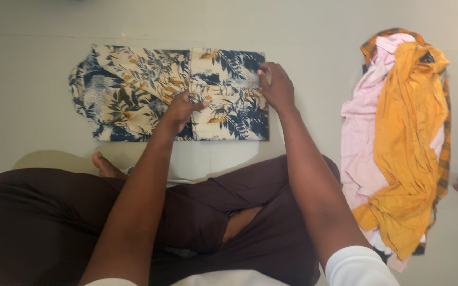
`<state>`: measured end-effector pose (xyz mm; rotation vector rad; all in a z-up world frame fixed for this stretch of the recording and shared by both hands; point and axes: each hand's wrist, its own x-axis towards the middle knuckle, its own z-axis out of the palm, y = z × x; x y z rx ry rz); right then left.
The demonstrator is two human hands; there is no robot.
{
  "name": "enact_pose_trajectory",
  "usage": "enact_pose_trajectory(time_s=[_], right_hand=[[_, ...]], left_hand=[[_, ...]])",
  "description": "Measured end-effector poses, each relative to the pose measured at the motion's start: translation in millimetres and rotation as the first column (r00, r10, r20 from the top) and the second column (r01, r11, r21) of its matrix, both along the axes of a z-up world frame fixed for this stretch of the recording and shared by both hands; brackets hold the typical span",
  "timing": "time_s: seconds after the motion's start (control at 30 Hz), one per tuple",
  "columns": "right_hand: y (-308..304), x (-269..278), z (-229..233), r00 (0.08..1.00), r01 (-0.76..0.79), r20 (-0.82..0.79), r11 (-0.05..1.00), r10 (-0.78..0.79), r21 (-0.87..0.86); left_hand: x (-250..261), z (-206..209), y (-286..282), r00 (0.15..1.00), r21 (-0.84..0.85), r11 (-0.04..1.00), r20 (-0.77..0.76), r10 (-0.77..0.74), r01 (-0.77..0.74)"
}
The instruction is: The person buttons a patterned shirt, spreads it flat on the floor, and folds the sleeves and body into a compact square by hand.
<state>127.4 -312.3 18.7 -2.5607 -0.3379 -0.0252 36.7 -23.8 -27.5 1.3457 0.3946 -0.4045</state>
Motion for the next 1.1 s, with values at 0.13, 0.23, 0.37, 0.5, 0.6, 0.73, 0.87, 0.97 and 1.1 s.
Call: enact_pose_trajectory(time_s=[0.13, 0.23, 0.37, 0.5, 0.6, 0.73, 0.87, 0.97, 1.1], right_hand=[[19.8, 12.2, -40.0, 0.989, -0.064, 0.112, 0.960, 0.097, -0.272], [24.1, 9.6, -54.6, 0.999, -0.041, -0.007, 0.936, 0.041, -0.349], [23.7, 10.9, -53.9, 1.000, -0.021, -0.029, 0.936, 0.011, -0.351], [18.9, 13.6, -59.3, 0.999, -0.027, 0.028, 0.963, 0.035, -0.268], [8.2, 20.7, -50.3, 0.996, 0.063, 0.062, 0.992, -0.057, -0.111], [-11.4, 12.3, -24.0, 0.897, 0.341, -0.320, 0.938, -0.305, 0.062], [-23.3, 12.2, -10.6, 0.725, 0.427, -0.669, 0.870, -0.165, 0.247], [-28.2, 13.4, -0.8, 0.621, 0.412, -0.778, 0.884, -0.095, 0.221], [-22.4, 8.2, 22.5, 0.668, 0.455, -0.733, 0.848, -0.124, 0.271]], left_hand=[[1.5, -5.1, 4.4, 1.000, -0.092, 0.996, -0.010, 0.020, -0.021], [-0.2, -2.3, 4.4, 1.000, 0.011, 1.000, 0.018, 0.009, -0.009], [-2.6, 24.4, 2.6, 0.991, 0.543, 0.829, 0.059, 0.124, -0.136], [-14.5, 33.4, -4.4, 0.947, 0.899, 0.383, 0.286, -0.146, -0.213], [-8.6, 29.3, -13.9, 0.876, 0.938, 0.222, 0.332, -0.350, -0.267], [-9.4, 16.2, -18.3, 0.924, 0.990, 0.127, 0.110, -0.367, -0.068], [-2.9, 15.1, -19.2, 0.939, 0.990, 0.141, 0.026, -0.343, 0.024], [0.6, 25.4, -22.0, 0.943, 0.984, 0.170, 0.000, -0.332, 0.059], [-3.3, 33.9, -20.0, 0.929, 0.969, 0.246, 0.086, -0.361, 0.006]])
